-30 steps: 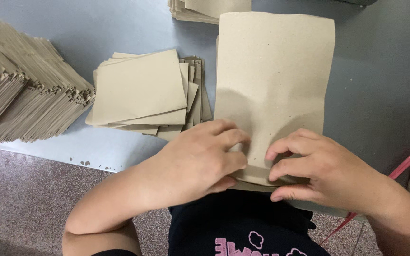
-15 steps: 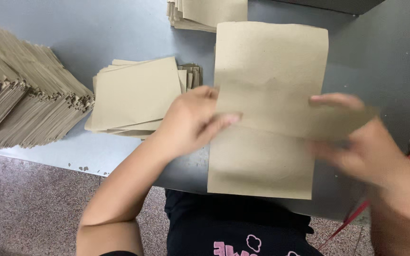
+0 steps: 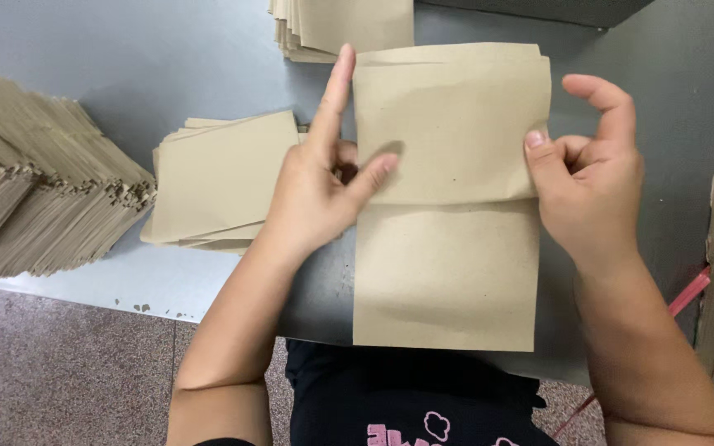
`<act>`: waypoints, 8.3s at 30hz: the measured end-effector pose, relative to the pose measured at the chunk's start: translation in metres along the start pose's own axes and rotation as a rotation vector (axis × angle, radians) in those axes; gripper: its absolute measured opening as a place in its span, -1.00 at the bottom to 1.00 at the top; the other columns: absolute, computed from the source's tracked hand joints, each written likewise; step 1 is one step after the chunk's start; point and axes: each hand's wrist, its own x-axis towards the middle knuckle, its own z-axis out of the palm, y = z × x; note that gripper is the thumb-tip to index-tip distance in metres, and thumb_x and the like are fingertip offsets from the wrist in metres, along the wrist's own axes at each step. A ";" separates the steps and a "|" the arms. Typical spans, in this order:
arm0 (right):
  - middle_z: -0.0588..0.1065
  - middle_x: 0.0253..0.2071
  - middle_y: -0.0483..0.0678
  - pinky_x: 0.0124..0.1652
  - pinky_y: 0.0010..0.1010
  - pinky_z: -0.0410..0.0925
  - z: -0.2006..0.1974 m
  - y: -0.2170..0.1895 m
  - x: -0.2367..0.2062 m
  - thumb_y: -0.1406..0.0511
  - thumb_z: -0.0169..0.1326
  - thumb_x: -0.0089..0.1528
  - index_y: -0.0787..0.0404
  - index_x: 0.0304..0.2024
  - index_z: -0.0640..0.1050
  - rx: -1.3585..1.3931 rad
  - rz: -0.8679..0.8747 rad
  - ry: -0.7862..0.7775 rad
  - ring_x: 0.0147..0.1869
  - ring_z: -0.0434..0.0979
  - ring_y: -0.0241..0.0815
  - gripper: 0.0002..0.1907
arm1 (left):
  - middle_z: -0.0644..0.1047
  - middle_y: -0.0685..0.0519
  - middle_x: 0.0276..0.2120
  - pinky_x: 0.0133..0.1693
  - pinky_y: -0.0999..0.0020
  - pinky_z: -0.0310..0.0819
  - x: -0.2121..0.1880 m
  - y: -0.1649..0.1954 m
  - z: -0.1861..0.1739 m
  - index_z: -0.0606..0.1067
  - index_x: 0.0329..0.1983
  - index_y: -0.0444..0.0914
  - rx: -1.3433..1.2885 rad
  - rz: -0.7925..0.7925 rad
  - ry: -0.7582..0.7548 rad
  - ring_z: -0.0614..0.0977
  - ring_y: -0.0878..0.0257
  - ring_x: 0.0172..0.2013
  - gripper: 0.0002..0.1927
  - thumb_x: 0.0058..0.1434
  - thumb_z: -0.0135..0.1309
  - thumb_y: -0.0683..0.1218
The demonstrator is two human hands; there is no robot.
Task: The person folds large brown kraft paper sheets in half on a metal worktable, creasing each fold by hand and stacking the folded sheets. They then gather a stack of folded sheets, secure it with a rubber band, and move bundled stacks aside on the table.
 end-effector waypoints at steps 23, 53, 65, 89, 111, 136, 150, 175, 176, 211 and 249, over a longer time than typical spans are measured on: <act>0.49 -0.38 -0.12 -0.22 -0.62 0.35 -0.002 -0.012 -0.062 0.42 0.13 0.49 0.27 0.11 0.48 -0.364 -0.176 0.053 -0.33 0.48 -0.44 -0.83 | 0.40 0.12 -0.69 -0.51 0.32 0.39 -0.042 0.018 0.013 0.17 0.53 -0.07 0.259 -0.031 0.001 0.49 0.22 -0.66 -0.21 0.29 0.26 -0.08; 0.56 -0.10 -0.09 0.08 -0.18 0.29 -0.048 -0.021 -0.074 0.05 0.25 0.11 0.12 -0.08 0.70 -0.990 -0.695 -0.264 0.05 0.46 -0.08 -0.58 | 0.55 -0.08 0.08 -0.01 0.08 0.51 -0.035 0.050 -0.011 0.50 0.21 -0.11 0.880 0.473 0.050 0.58 -0.03 0.03 -0.30 0.02 0.19 0.26; 0.56 -0.13 -0.18 -0.10 -0.27 0.37 -0.010 -0.066 -0.070 0.10 0.36 -0.01 0.08 -0.13 0.62 -0.528 -0.652 -0.661 -0.01 0.52 -0.14 -0.56 | 0.64 -0.05 -0.14 -0.21 0.26 0.59 -0.052 0.029 -0.035 0.59 -0.04 -0.23 1.072 0.653 -0.336 0.68 0.13 -0.21 -0.61 0.02 0.14 -0.09; 0.55 -0.04 -0.25 -0.06 -0.39 0.40 -0.019 -0.051 -0.061 0.06 0.38 0.01 -0.04 0.02 0.63 -0.409 -0.495 -0.825 0.00 0.51 -0.22 -0.47 | 0.53 0.00 -0.16 -0.13 0.24 0.52 -0.069 0.070 -0.017 0.51 -0.21 -0.25 0.466 0.595 -0.539 0.59 0.09 -0.09 -0.73 0.06 0.24 -0.06; 0.56 -0.02 -0.07 0.09 -0.20 0.31 -0.053 -0.014 -0.030 0.01 0.25 0.12 0.14 -0.01 0.61 -0.267 -0.287 -0.628 0.12 0.48 -0.07 -0.50 | 0.66 0.03 0.00 0.11 0.22 0.56 -0.030 0.012 -0.015 0.48 0.19 -0.10 0.381 0.588 -0.230 0.68 0.12 0.04 -0.47 0.11 0.20 -0.21; 0.52 -0.40 -0.05 -0.34 -0.54 0.32 0.006 -0.014 -0.007 0.32 0.15 0.55 0.27 0.34 0.34 -0.302 -0.282 -0.008 -0.36 0.49 -0.34 -0.61 | 0.61 -0.02 -0.05 -0.23 0.12 0.57 0.009 0.004 0.027 0.26 0.35 -0.10 0.479 0.080 0.278 0.69 -0.01 -0.19 -0.53 0.47 0.13 -0.03; 0.53 -0.31 0.05 -0.18 -0.16 0.37 0.016 -0.063 0.001 0.27 0.10 0.39 0.16 0.04 0.55 -1.055 -0.425 0.089 -0.23 0.54 -0.04 -0.80 | 0.54 -0.09 -0.10 -0.38 0.09 0.52 0.015 0.016 0.034 0.23 0.45 0.01 0.702 -0.213 0.195 0.63 -0.04 -0.42 -0.40 0.40 0.12 0.10; 0.55 -0.11 -0.12 -0.06 -0.25 0.39 -0.007 -0.073 -0.083 0.12 0.37 0.02 0.12 -0.19 0.59 -0.494 -0.638 -0.565 -0.01 0.55 -0.04 -0.62 | 0.57 -0.20 0.06 -0.35 0.32 0.52 -0.003 0.040 0.010 0.57 0.14 -0.29 1.162 0.897 -0.270 0.60 0.11 -0.25 -0.54 0.20 0.07 -0.04; 0.56 -0.12 -0.14 -0.08 -0.25 0.40 -0.006 -0.074 -0.078 0.16 0.37 0.02 0.12 -0.21 0.60 -0.505 -0.649 -0.586 -0.02 0.55 -0.05 -0.65 | 0.55 -0.18 0.12 -0.28 0.30 0.53 -0.009 0.042 0.005 0.55 0.19 -0.29 1.146 0.852 -0.289 0.60 0.11 -0.18 -0.52 0.21 0.07 -0.04; 0.55 -0.26 -0.27 -0.33 -0.37 0.44 -0.004 -0.066 -0.055 0.02 0.37 -0.01 0.00 -0.35 0.60 -0.594 -0.252 -0.835 -0.30 0.58 -0.26 -0.67 | 0.55 -0.07 -0.38 -0.33 0.02 0.51 -0.043 0.057 0.005 0.51 -0.31 -0.27 0.463 0.151 -0.692 0.64 -0.08 -0.27 -0.65 0.04 0.26 0.08; 0.52 -0.31 -0.26 -0.47 -0.39 0.40 -0.011 -0.060 -0.044 -0.02 0.39 -0.08 0.03 -0.42 0.59 -0.505 -0.284 -0.912 -0.41 0.56 -0.29 -0.61 | 0.50 -0.04 -0.26 -0.15 0.08 0.44 -0.037 0.071 -0.019 0.47 -0.16 -0.25 0.386 0.140 -0.866 0.54 -0.02 -0.13 -0.55 -0.04 0.37 0.00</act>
